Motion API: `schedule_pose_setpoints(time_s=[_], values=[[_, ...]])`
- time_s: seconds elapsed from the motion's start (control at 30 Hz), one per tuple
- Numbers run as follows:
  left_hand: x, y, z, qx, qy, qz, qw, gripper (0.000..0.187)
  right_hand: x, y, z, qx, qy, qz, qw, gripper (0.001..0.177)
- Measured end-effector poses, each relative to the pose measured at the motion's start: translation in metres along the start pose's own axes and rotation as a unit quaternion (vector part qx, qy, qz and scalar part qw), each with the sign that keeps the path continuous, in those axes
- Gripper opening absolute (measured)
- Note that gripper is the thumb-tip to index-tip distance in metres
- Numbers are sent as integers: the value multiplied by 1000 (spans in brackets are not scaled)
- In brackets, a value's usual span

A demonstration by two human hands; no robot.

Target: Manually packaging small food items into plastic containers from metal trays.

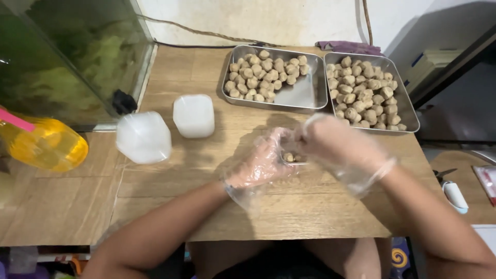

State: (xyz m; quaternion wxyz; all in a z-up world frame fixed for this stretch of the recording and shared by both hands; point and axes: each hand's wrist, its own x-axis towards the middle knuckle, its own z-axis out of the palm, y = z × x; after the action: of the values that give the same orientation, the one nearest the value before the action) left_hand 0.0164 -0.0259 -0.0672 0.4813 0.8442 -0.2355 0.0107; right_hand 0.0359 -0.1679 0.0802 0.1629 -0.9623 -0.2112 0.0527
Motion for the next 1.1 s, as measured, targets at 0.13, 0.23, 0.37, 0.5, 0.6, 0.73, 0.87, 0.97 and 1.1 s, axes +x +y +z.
schedule_pose_setpoints(time_s=[0.13, 0.23, 0.37, 0.5, 0.6, 0.73, 0.87, 0.97, 1.1], values=[[1, 10, -3, -3, 25, -18, 1000, 76, -12, -2, 12, 41, 12, -19, 999, 21], [-6, 19, -11, -30, 7, 17, 999, 70, -11, 14, 4, 82, 28, -30, 996, 20], [-2, 30, -17, -98, 12, 7, 995, 73, -30, 40, -1, 133, 57, -47, 988, 19], [9, 16, 6, -323, 30, -34, 945, 84, -29, 27, 11, 188, 77, -80, 976, 20], [6, 3, 11, -119, 59, -4, 991, 84, -40, 20, 25, 228, 90, -93, 965, 22], [2, -5, 3, -109, 60, -12, 992, 90, -46, 15, 33, 268, 106, -102, 952, 24], [0, 15, -20, -13, 12, -27, 999, 99, -45, 12, 31, 318, 127, -127, 931, 28], [-1, 82, -75, 111, -45, 17, 993, 101, -40, 13, 21, 347, 147, -151, 914, 32], [5, 92, -159, 330, -112, 25, 937, 93, -21, 35, 18, 304, 238, 44, 921, 14]])
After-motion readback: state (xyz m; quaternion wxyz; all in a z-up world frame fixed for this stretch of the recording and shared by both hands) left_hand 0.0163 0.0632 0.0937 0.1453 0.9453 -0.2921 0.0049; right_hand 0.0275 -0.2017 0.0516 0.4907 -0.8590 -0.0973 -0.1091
